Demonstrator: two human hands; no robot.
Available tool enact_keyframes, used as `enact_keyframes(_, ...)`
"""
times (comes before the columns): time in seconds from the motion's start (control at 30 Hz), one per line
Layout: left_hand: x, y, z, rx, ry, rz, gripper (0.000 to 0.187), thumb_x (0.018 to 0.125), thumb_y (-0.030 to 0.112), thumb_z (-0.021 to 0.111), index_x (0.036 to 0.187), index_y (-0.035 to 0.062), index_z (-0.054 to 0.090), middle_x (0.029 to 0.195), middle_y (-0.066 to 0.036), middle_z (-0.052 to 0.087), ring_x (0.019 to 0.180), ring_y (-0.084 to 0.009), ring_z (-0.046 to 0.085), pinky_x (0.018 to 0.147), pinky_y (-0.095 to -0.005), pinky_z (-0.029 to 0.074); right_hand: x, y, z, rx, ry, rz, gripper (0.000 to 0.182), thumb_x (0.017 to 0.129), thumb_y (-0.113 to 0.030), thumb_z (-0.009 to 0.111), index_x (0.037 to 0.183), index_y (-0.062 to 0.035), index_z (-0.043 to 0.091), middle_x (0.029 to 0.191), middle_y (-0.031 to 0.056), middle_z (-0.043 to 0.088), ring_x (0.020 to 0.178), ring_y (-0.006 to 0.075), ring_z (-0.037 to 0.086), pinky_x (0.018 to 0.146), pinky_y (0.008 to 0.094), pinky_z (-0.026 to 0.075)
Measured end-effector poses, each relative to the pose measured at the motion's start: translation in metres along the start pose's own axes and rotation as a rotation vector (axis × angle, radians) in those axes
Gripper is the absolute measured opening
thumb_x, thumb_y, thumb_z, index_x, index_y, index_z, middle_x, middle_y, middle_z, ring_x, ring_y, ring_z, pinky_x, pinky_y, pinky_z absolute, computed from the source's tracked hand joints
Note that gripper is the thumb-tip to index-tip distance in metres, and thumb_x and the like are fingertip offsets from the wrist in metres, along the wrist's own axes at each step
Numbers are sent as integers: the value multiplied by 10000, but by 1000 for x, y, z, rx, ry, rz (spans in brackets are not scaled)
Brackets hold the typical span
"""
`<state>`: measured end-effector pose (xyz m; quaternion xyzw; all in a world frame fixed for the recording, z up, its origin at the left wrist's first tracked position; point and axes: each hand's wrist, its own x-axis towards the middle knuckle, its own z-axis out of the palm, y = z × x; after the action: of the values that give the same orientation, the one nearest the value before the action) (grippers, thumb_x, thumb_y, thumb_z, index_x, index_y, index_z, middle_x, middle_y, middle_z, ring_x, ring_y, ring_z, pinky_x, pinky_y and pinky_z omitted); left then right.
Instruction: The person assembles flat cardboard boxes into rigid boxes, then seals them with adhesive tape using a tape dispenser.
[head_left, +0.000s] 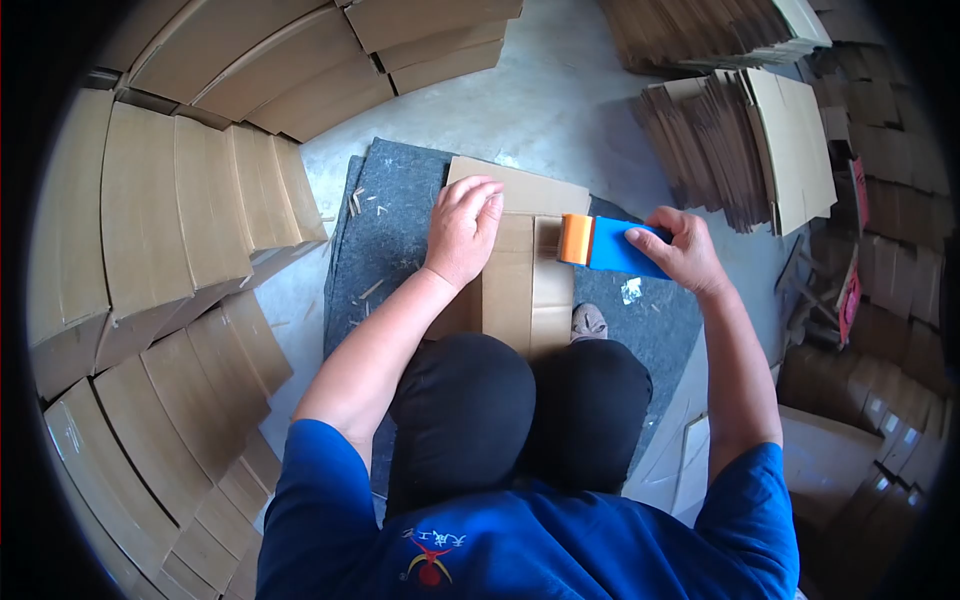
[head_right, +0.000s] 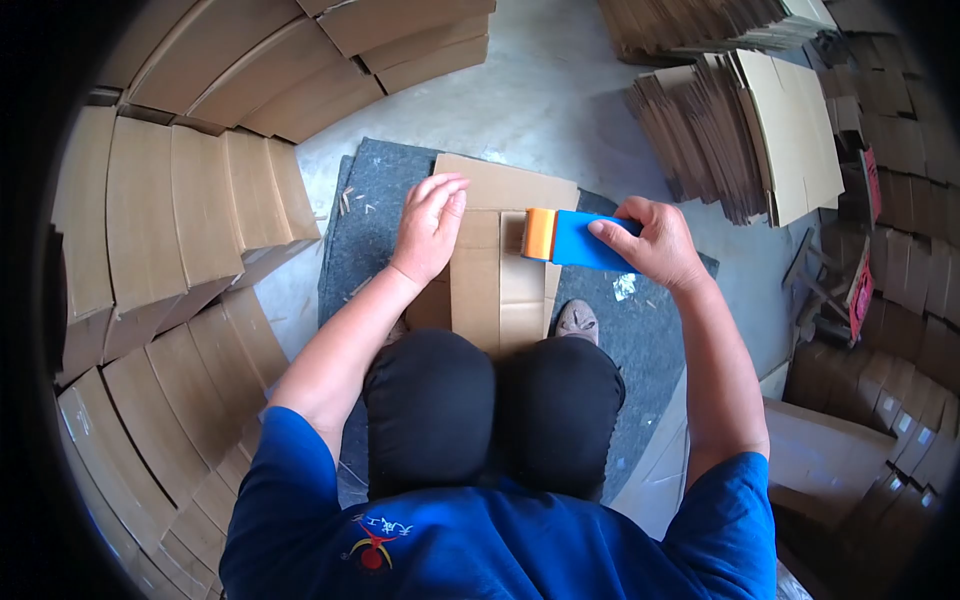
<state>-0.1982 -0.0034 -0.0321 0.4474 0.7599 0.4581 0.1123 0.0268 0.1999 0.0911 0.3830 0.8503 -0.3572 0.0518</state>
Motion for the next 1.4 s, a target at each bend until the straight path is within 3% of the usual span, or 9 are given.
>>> enact_keyframes(0.1, 22, 11, 2, -57, -221, 40, 304, 983, 353, 589, 1038, 95, 739, 1135, -89, 674, 1125, -297, 597, 996, -395, 459, 1, -9, -7, -13, -13, -45, 562, 842, -568, 745, 897, -9, 725, 729, 117, 675, 660, 173, 676, 621, 313, 552)
enact_keyframes(0.17, 36, 26, -3, 84, -586, -165, 370, 905, 477, 661, 1040, 144, 748, 1147, -76, 686, 1166, -280, 589, 1006, -379, 454, 1, -21, -13, -55, -50, -47, 568, 832, -572, 754, 895, -8, 724, 735, 123, 687, 669, 182, 695, 623, 311, 567)
enact_keyframes(0.2, 42, 24, 3, 119, -619, -229, 435, 816, 553, 725, 1010, 165, 751, 1086, -67, 708, 1129, -266, 622, 973, -366, 479, 1, -26, -15, -51, -48, -44, 568, 832, -572, 754, 895, -8, 724, 735, 123, 687, 669, 182, 695, 623, 311, 567)
enact_keyframes(0.3, 52, 5, 21, -39, -749, -351, 404, 812, 509, 762, 933, 126, 720, 894, -69, 710, 879, -228, 685, 822, -365, 537, -1, -34, -19, -73, -50, -50, 588, 795, -586, 784, 902, -10, 725, 737, 129, 694, 689, 193, 717, 628, 315, 582)
enact_keyframes(0.43, 51, -2, 27, -269, -743, -490, 327, 829, 356, 815, 848, 63, 670, 837, -48, 685, 791, -134, 616, 746, -301, 510, -3, -35, -30, -119, -114, -67, 614, 745, -597, 808, 909, -11, 726, 758, 132, 701, 723, 201, 733, 641, 306, 594)
enact_keyframes(0.7, 54, 6, 21, -362, -737, -557, 297, 827, 302, 828, 814, 60, 655, 821, -36, 670, 766, -111, 596, 730, -285, 506, 1, 13, -73, -172, -190, 4, 599, 731, -605, 810, 908, -38, 732, 818, 130, 711, 785, 225, 744, 703, 318, 614)
enact_keyframes(1.1, 50, 8, 22, -371, -666, -550, 267, 833, 264, 820, 797, 51, 663, 794, -24, 672, 734, -96, 594, 707, -259, 500, 28, 6, 12, -536, -64, -73, 502, 762, -557, 791, 743, -68, 678, 705, 107, 694, 687, 286, 700, 674, 404, 558)
enact_keyframes(1.23, 45, 3, 27, -394, -633, -539, 275, 831, 272, 820, 795, 49, 663, 780, -20, 648, 721, -102, 579, 702, -267, 499, -4, -39, 28, -641, 82, -21, 373, 787, -421, 789, 807, -65, 680, 740, 95, 708, 695, 265, 711, 681, 396, 563)
enact_keyframes(1.4, 35, -1, 25, -254, -537, -392, 293, 849, 284, 802, 823, 25, 669, 818, -24, 620, 743, -120, 569, 729, -286, 500, 6, 4, 101, -629, 45, -79, 315, 811, -377, 741, 823, -74, 658, 753, 101, 705, 758, 274, 711, 785, 423, 520)
